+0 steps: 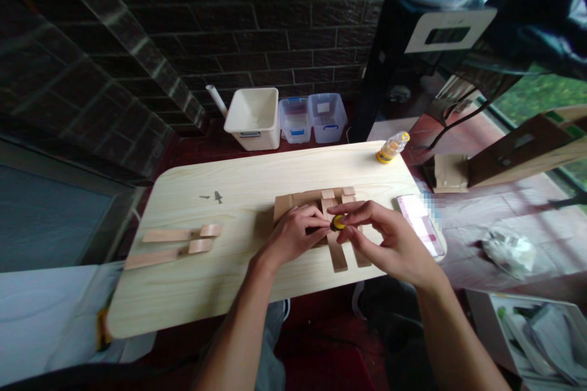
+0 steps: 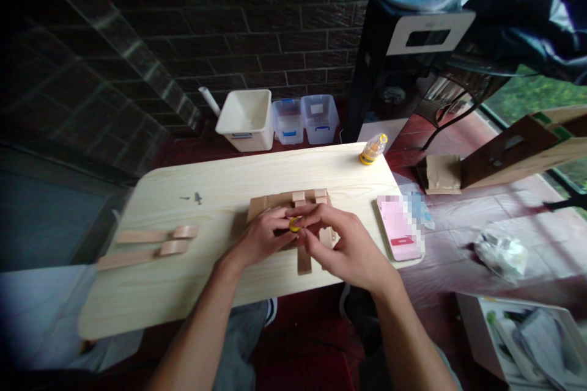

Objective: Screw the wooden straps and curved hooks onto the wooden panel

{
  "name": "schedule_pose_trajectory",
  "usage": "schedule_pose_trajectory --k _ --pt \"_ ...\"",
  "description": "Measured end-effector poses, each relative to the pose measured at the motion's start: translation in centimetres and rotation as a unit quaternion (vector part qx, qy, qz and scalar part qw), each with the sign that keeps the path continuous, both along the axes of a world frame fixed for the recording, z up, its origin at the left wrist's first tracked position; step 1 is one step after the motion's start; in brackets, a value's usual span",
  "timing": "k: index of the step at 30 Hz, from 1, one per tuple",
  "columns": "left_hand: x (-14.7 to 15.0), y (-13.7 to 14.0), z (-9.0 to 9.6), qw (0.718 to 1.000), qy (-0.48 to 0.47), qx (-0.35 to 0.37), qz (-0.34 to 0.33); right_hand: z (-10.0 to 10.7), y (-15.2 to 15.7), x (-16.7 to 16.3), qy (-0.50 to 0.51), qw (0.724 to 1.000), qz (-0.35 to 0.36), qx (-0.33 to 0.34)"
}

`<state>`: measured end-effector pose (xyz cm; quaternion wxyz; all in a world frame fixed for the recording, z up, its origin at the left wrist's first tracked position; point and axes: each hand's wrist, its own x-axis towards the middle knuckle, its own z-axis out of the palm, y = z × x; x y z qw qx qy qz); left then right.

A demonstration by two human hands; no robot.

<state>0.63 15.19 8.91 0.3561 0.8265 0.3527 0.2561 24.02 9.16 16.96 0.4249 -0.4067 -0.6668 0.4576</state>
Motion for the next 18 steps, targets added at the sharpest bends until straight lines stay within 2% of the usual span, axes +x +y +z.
schedule_pose_trajectory --k 7,18 --pt "0.09 -0.02 0.06 1.0 0.013 -0.006 0.001 -0.35 0.25 -0.22 0.028 0.999 -0.022 0.018" --pt "0.36 -0.14 0.5 1.0 0.017 0.0 0.008 -0.44 0.14 0.35 0.012 1.0 -0.025 0.003"
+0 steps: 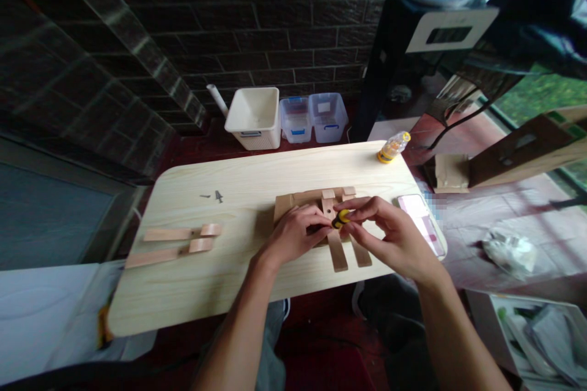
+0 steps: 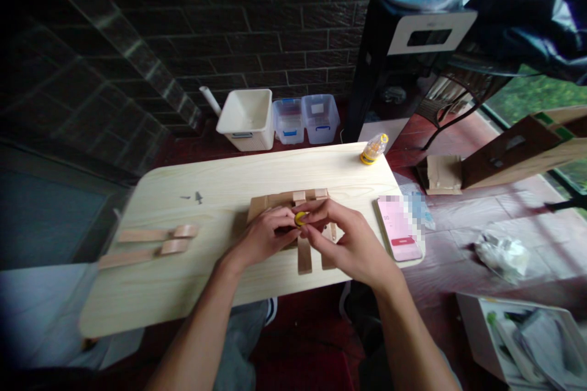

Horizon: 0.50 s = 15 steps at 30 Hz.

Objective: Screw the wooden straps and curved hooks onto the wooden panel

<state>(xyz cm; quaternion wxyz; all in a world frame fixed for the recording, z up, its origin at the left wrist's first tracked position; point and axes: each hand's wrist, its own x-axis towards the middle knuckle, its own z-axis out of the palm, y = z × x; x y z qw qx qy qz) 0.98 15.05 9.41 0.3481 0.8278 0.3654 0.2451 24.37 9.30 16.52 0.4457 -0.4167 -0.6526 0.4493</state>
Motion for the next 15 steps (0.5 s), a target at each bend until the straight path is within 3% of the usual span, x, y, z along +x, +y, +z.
schedule_pose_trajectory --k 15 --pt "0.05 -0.06 0.41 1.0 -0.004 -0.004 -0.005 0.67 -0.22 -0.22 -0.018 1.0 0.002 0.009"
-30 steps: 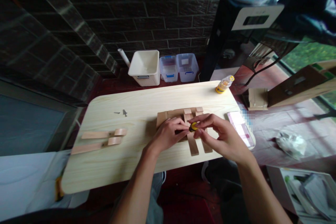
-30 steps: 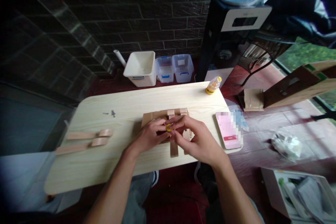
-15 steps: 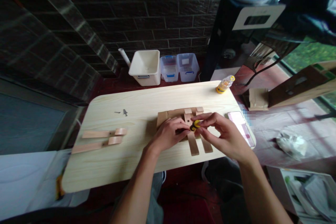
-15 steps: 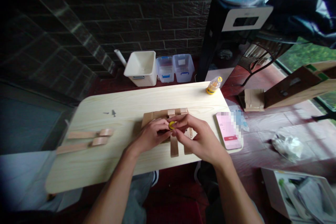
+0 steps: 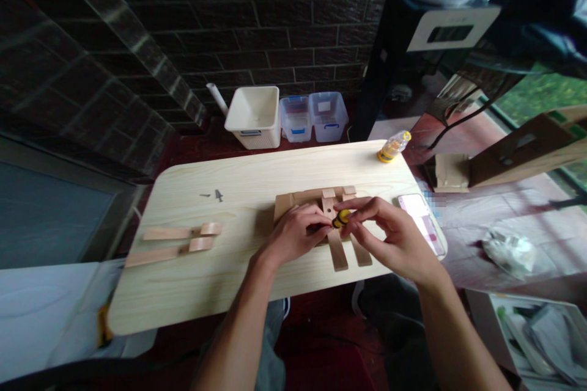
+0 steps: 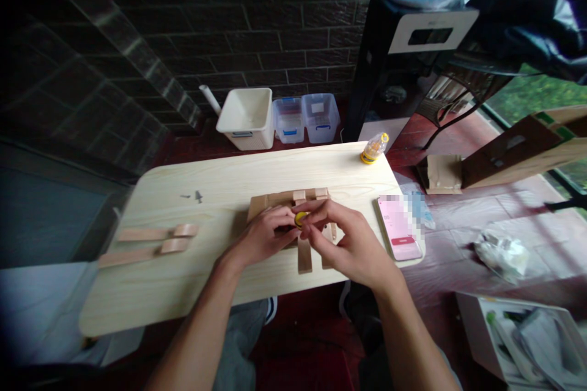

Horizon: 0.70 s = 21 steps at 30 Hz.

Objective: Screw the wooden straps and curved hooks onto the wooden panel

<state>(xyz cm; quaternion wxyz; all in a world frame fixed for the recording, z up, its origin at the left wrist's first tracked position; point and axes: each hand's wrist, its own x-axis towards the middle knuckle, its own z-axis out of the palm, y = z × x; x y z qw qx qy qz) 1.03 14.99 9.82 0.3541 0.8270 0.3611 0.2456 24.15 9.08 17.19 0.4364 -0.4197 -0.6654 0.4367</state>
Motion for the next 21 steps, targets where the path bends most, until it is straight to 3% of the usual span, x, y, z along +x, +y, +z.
schedule_pose_trajectory --k 8,21 --pt "-0.1 0.0 -0.4 1.0 0.0 0.009 0.0 -1.0 0.6 -0.1 0.023 1.0 -0.005 0.016" --pt "-0.1 0.1 -0.5 1.0 0.0 0.013 -0.002 -0.1 0.4 -0.2 -0.006 1.0 0.01 0.027"
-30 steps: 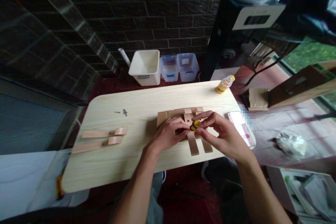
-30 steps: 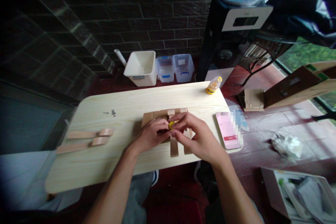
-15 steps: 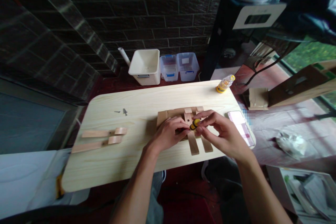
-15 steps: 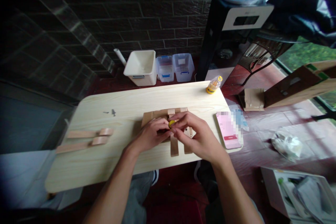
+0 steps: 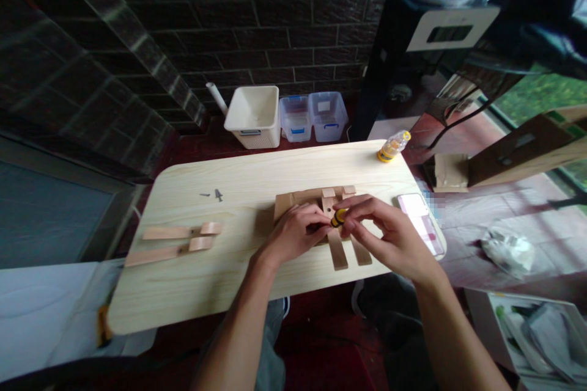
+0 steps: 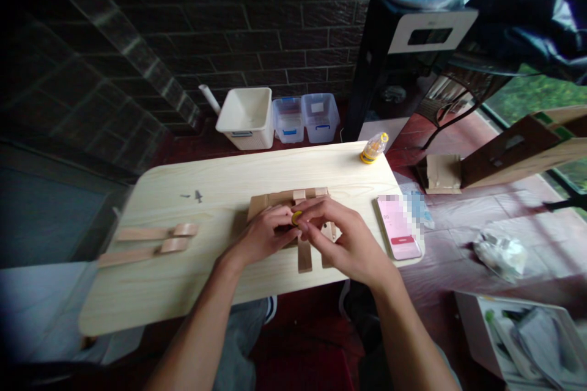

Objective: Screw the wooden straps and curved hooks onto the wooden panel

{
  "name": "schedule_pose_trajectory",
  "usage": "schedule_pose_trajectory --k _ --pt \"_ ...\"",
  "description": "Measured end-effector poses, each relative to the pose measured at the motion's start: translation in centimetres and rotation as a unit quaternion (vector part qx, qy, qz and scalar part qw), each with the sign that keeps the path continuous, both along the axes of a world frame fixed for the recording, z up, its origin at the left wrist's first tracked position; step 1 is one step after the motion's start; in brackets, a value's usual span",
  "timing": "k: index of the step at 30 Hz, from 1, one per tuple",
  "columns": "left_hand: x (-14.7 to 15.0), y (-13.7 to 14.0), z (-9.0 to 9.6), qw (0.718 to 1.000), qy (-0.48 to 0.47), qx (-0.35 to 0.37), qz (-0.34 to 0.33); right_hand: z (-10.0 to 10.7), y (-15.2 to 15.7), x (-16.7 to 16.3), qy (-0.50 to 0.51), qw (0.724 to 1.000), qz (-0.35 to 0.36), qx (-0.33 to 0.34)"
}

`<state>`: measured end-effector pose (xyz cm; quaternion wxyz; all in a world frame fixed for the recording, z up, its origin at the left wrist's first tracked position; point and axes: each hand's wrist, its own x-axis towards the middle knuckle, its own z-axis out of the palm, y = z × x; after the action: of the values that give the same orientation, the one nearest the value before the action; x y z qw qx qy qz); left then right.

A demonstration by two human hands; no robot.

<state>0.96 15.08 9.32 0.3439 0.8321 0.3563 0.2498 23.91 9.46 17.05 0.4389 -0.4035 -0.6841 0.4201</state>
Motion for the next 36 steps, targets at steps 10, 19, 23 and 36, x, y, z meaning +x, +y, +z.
schedule_pose_trajectory --k 10,19,23,36 --pt "-0.31 0.17 -0.91 1.0 -0.011 0.019 -0.013 -0.41 -0.04 -0.59 0.018 1.0 0.017 -0.006" --pt "-0.14 0.01 -0.03 1.0 0.004 0.009 -0.004 -0.26 0.07 -0.05 -0.016 1.0 0.007 0.011" --pt "-0.13 0.01 -0.16 1.0 0.011 0.008 -0.004 -0.47 0.2 -0.12 -0.013 1.0 0.002 0.012" --pt "-0.19 0.05 -0.63 1.0 -0.003 0.006 -0.005 -0.19 0.06 0.01 -0.004 1.0 0.01 -0.007"
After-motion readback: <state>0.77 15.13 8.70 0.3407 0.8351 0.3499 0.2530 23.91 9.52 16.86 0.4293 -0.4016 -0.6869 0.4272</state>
